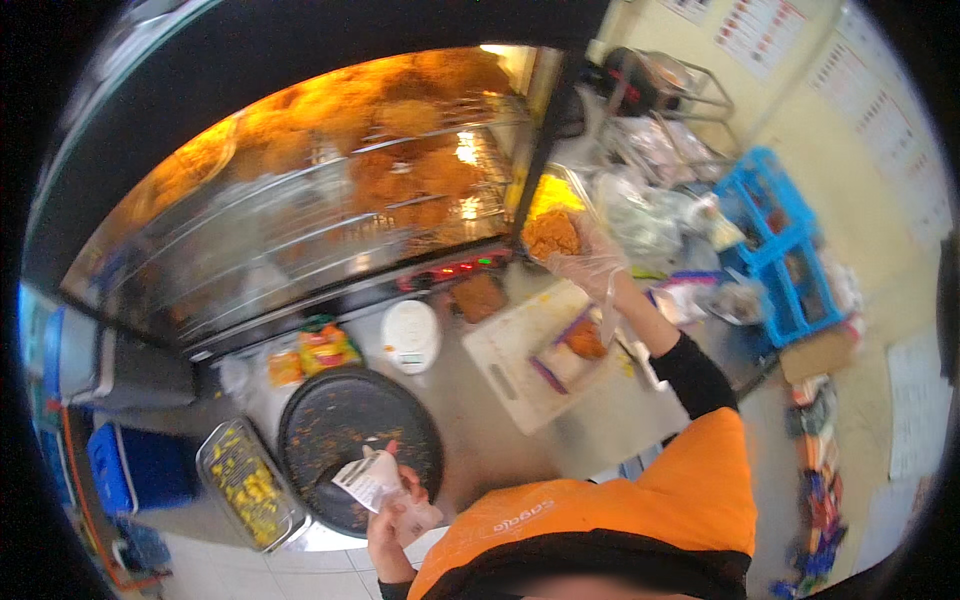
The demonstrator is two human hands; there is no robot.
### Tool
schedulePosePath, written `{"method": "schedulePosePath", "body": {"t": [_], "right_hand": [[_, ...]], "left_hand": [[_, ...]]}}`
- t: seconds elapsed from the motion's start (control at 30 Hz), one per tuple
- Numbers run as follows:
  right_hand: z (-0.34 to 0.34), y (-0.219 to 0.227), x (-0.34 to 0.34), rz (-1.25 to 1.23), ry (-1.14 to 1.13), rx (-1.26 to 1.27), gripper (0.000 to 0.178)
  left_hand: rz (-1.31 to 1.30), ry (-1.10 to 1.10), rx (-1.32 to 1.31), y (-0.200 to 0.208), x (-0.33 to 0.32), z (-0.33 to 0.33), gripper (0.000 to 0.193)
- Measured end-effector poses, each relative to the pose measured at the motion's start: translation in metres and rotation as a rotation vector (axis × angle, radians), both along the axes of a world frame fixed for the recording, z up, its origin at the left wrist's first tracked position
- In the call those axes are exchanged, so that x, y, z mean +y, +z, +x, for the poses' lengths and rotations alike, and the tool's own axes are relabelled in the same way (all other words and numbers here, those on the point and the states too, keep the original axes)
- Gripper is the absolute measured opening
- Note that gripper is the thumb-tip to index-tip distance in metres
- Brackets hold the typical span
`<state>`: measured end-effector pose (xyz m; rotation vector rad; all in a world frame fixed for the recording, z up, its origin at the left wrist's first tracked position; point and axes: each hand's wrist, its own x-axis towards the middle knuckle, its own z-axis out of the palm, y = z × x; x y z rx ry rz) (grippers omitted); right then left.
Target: The person assembles food orders by placing fried chicken and scrambled eggs into plastic bags and then into takeaway boxes. They handle multiple items, seal the bags, and place the completed orders into a plastic bag for delivery.
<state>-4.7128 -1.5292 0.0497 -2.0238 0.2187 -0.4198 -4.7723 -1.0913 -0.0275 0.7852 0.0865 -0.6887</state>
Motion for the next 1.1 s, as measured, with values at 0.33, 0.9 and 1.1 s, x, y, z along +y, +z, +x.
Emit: {"method": "schedulePosePath", "body": {"t": [0.33,0.9,1.1], "right_hand": [[-0.28,-0.106,-0.259,0.419,-0.336,0.472,0.055],[-0.278,-0.086,-0.445,-0.224,-0.003,0.595,0.045],[-0.083,-0.074,-0.51,-0.589,-0.104,0.39,0.039]], "left_hand": [[0.196,-1.03,-0.835,-0.031,-0.265,-0.047,0.094],[0.857,-0.787,-1.251,-0.071,-0.607,-0.171,0.08],[0.654,-0.641,-0.699,-0.051,-0.577,-0.174,0.079]]}}
